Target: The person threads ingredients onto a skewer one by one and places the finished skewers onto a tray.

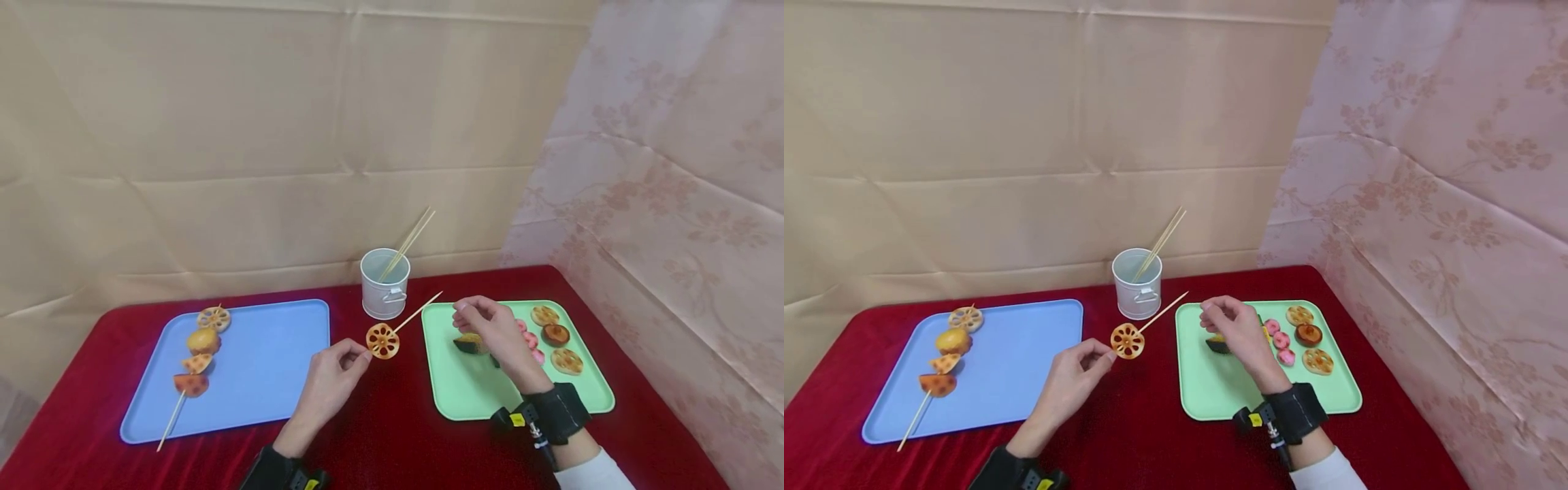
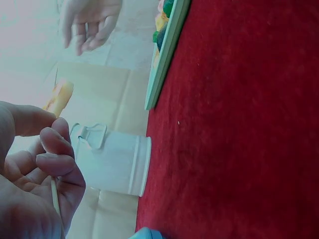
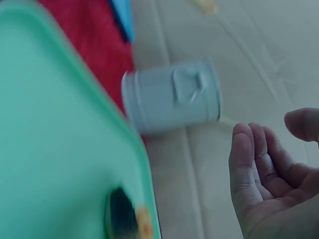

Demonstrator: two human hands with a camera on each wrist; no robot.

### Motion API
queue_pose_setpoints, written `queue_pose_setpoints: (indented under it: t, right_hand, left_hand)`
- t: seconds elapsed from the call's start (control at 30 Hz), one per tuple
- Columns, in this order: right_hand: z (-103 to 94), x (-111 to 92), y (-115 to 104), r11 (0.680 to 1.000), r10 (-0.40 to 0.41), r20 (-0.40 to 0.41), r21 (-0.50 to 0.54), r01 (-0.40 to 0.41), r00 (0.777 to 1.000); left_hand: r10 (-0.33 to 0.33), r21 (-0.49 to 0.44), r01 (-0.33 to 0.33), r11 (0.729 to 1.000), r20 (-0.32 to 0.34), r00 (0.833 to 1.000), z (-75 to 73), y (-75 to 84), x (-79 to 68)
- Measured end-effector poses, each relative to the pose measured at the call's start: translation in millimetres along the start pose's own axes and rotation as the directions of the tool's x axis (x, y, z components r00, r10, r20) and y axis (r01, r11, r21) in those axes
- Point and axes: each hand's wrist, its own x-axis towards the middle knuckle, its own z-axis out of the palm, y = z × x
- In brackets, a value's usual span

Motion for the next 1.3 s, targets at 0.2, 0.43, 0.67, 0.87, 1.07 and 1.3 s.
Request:
queue_pose_setpoints:
  t: [0.2,0.43,0.67,0.87,1.07,1.3]
  right_hand:
    - [-19.9,3.6,13.1,0.952,-0.067,-0.023,-0.301,0.057,0.997]
    - [-28.7,7.1,22.3,0.750,-0.169,0.095,-0.634,0.190,0.981]
    - [-30.0,9.7,27.6,0.582,-0.100,0.180,-0.787,0.204,0.979]
    - [-30.3,7.7,30.0,0.530,-0.067,0.198,-0.823,0.203,0.978]
    - [-29.5,6.1,30.9,0.463,-0.087,0.225,-0.854,0.239,0.971]
    - [-27.3,6.5,29.7,0.417,-0.126,0.254,-0.864,0.284,0.959]
  left_hand:
    - [0.000,0.013,0.000,1.000,-0.007,1.000,-3.9,-4.0,-1.7]
    - [0.000,0.007,0.000,1.000,-0.009,1.000,-6.0,-6.6,-3.6]
    - [-0.012,0.005,0.012,1.000,-0.004,1.000,-6.7,-5.9,-3.7]
    - [-0.007,0.004,0.007,1.000,-0.008,1.000,-5.7,-6.0,-3.7]
    - [-0.014,0.007,0.014,1.000,-0.002,1.000,-5.3,-6.9,-3.6]
    - [-0.019,0.012,0.019,1.000,0.001,1.000,-5.3,-6.5,-2.9]
